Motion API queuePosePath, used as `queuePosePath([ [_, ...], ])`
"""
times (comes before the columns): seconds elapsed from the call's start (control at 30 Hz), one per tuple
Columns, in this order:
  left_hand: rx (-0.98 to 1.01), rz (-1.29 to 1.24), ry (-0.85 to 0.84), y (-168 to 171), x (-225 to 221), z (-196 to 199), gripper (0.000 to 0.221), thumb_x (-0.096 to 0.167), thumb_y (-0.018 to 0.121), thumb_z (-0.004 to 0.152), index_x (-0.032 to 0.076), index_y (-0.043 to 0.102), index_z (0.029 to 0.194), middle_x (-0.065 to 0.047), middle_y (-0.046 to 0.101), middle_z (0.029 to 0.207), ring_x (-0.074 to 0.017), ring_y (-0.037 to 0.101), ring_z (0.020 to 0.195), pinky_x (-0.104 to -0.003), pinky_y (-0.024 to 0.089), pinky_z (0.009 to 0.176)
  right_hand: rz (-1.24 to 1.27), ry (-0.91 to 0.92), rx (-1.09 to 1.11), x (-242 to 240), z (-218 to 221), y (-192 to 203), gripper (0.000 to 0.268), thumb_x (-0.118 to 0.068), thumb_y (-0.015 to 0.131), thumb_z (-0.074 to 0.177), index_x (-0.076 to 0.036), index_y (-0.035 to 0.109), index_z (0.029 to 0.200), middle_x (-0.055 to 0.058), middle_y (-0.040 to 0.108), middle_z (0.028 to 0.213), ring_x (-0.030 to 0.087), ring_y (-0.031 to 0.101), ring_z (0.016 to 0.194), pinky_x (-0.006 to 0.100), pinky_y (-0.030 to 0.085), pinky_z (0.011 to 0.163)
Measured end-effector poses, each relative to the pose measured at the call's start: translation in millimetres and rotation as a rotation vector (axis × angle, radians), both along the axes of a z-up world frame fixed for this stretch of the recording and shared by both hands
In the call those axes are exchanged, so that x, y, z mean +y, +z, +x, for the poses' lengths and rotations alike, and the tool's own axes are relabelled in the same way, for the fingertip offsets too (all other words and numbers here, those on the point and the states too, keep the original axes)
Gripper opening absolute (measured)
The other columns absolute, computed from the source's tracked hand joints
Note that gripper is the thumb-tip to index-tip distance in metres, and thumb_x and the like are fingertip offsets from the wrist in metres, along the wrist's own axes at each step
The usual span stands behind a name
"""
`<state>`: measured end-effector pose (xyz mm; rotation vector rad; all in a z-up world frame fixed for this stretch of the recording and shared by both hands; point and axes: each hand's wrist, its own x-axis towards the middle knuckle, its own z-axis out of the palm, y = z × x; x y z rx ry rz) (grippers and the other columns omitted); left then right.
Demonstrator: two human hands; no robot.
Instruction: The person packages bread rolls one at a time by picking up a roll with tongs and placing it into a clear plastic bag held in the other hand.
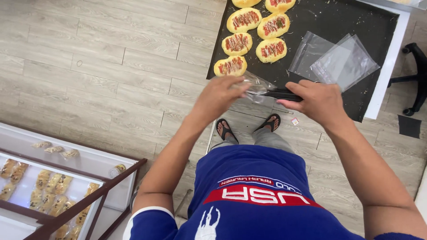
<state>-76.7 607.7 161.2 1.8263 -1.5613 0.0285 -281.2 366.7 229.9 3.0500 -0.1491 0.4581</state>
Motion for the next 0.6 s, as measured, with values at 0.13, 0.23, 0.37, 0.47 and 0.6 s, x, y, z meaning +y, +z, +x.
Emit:
queuePosePath([
  [0.13, -0.298, -0.043, -0.015, 8.8, -5.7, -35.6, 0.042, 0.018, 0.068, 0.098, 0.028, 0.060, 0.139, -0.005, 0.063, 0.138, -0.0317, 0.061, 0.129, -0.047, 0.052, 0.103, 0.360, -0.172, 0.268, 32.9, 23.0, 3.3, 0.042, -0.057, 0.066, 0.093, -0.022, 0.071, 0.117, 0.005, 0.074, 0.090, 0.033, 0.074, 0.087, 0.044, 0.056, 0.072],
  [0.23, -0.291, -0.033, -0.029, 8.9, 7.8, -58.7, 0.048, 0.015, 0.067, 0.098, 0.024, 0.056, 0.144, -0.006, 0.059, 0.144, -0.0311, 0.061, 0.130, -0.042, 0.056, 0.098, 0.681, -0.438, 0.361, 21.9, 21.8, -31.4, 0.051, -0.068, 0.061, 0.095, -0.027, 0.066, 0.124, 0.013, 0.072, 0.093, 0.042, 0.070, 0.096, 0.052, 0.054, 0.080],
  [0.37, -0.206, -0.194, -0.117, 17.5, 24.2, -68.4, 0.040, 0.025, 0.068, 0.099, 0.025, 0.061, 0.139, -0.001, 0.063, 0.139, -0.0257, 0.063, 0.128, -0.040, 0.051, 0.105, 1.030, -0.452, 0.196, 25.1, 15.6, -66.5, 0.033, -0.056, 0.075, 0.092, -0.033, 0.071, 0.115, 0.004, 0.068, 0.077, 0.025, 0.068, 0.074, 0.036, 0.050, 0.065],
  [0.47, -0.073, -0.454, 0.268, 24.8, 26.3, -41.4, 0.047, 0.041, 0.081, 0.087, 0.020, 0.072, 0.128, -0.008, 0.064, 0.134, -0.0314, 0.061, 0.123, -0.046, 0.050, 0.107, 1.474, -0.206, 0.133, 35.9, 15.0, -62.3, 0.009, -0.015, 0.062, 0.100, -0.011, 0.070, 0.102, 0.005, 0.059, 0.056, 0.011, 0.046, 0.033, 0.022, 0.039, 0.029],
  [0.6, 0.750, -0.185, 0.197, 70.0, 29.5, -11.2, 0.118, 0.059, 0.090, 0.072, 0.019, 0.028, 0.163, -0.018, 0.033, 0.159, -0.0380, 0.032, 0.150, -0.057, 0.032, 0.122, 1.592, -0.048, 0.182, 44.6, 22.7, -59.3, 0.020, -0.012, 0.054, 0.098, -0.003, 0.070, 0.108, 0.008, 0.054, 0.053, 0.011, 0.048, 0.029, 0.023, 0.040, 0.030],
])
